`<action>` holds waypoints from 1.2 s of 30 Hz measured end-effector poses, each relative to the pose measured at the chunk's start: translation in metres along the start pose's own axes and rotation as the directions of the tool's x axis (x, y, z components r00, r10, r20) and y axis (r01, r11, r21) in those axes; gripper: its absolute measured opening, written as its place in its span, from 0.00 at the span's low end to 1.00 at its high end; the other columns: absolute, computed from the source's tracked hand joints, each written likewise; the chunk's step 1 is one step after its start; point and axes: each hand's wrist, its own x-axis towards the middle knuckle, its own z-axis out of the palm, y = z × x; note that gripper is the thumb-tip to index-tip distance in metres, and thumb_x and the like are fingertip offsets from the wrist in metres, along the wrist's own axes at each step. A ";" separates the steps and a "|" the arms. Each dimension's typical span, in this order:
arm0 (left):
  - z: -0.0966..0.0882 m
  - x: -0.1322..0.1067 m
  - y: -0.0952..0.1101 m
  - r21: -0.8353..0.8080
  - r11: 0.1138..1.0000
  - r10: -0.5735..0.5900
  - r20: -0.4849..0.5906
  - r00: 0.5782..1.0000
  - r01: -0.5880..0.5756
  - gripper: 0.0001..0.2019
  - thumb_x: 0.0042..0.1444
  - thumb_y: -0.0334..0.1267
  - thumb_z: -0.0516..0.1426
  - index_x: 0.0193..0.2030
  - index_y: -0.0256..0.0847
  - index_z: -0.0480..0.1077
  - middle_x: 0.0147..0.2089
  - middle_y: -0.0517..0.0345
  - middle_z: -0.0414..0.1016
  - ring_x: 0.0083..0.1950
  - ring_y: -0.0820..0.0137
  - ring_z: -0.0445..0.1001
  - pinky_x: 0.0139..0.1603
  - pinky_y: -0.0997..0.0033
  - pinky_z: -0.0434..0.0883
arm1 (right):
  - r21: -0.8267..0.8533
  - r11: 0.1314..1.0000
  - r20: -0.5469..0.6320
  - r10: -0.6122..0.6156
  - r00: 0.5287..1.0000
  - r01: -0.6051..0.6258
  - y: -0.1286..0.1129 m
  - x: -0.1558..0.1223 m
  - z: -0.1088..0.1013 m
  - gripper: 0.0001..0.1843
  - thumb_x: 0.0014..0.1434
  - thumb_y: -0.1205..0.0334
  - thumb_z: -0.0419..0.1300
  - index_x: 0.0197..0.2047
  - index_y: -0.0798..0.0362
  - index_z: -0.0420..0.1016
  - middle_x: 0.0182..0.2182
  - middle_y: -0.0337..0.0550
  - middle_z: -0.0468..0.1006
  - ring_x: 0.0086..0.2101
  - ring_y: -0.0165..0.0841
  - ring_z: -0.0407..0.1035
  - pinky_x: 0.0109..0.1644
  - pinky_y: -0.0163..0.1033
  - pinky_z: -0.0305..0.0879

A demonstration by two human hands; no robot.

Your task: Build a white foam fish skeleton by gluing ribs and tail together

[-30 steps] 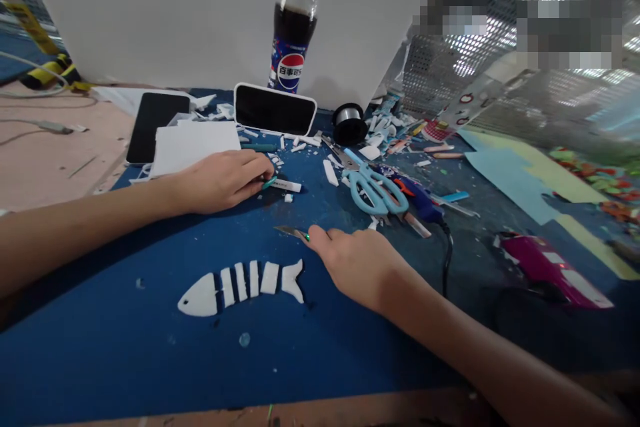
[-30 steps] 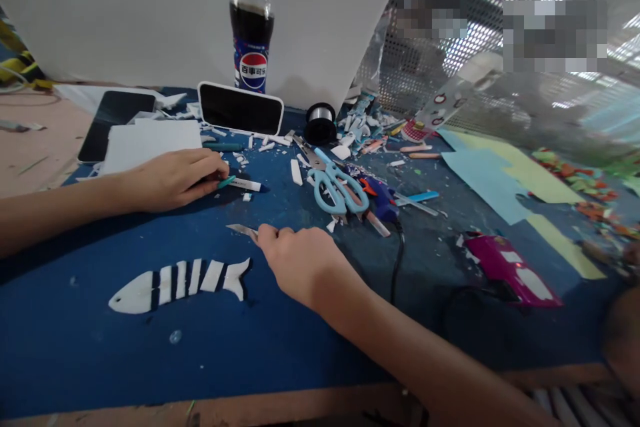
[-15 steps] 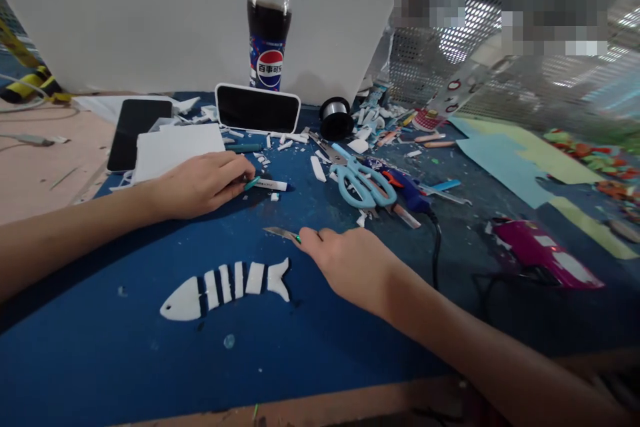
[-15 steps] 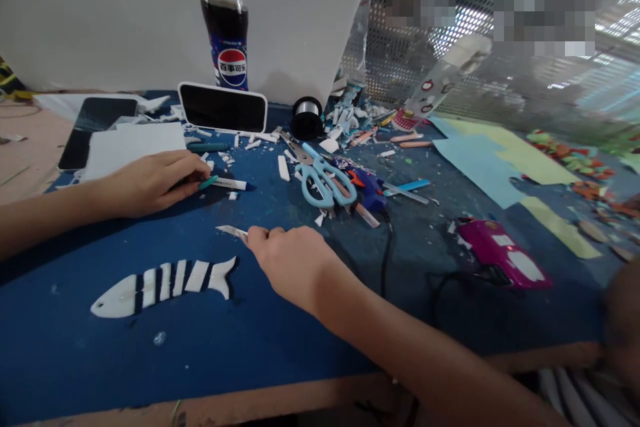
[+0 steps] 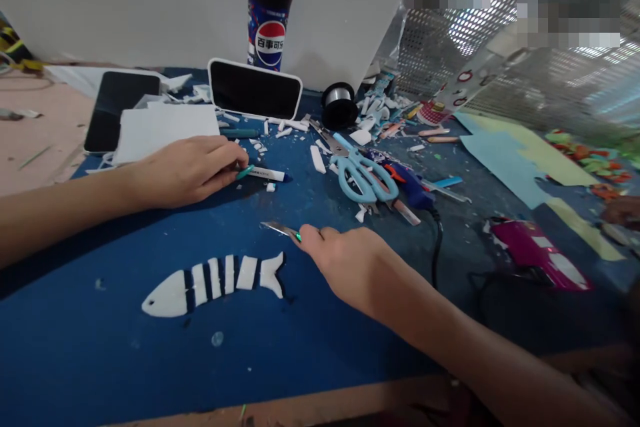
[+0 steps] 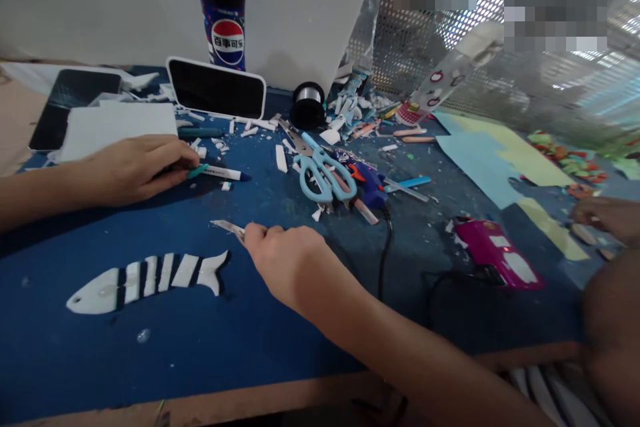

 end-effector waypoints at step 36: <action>0.000 0.002 0.001 -0.029 0.999 -0.017 0.024 1.000 0.018 0.10 0.63 0.39 0.44 0.45 0.39 0.63 0.38 0.49 0.71 0.38 0.62 0.70 0.38 0.64 0.66 | -0.067 0.994 -0.241 -0.094 0.966 0.080 0.005 0.004 0.010 0.16 0.67 0.66 0.38 0.36 0.54 0.64 0.19 0.38 0.65 0.15 0.29 0.49 0.19 0.36 0.33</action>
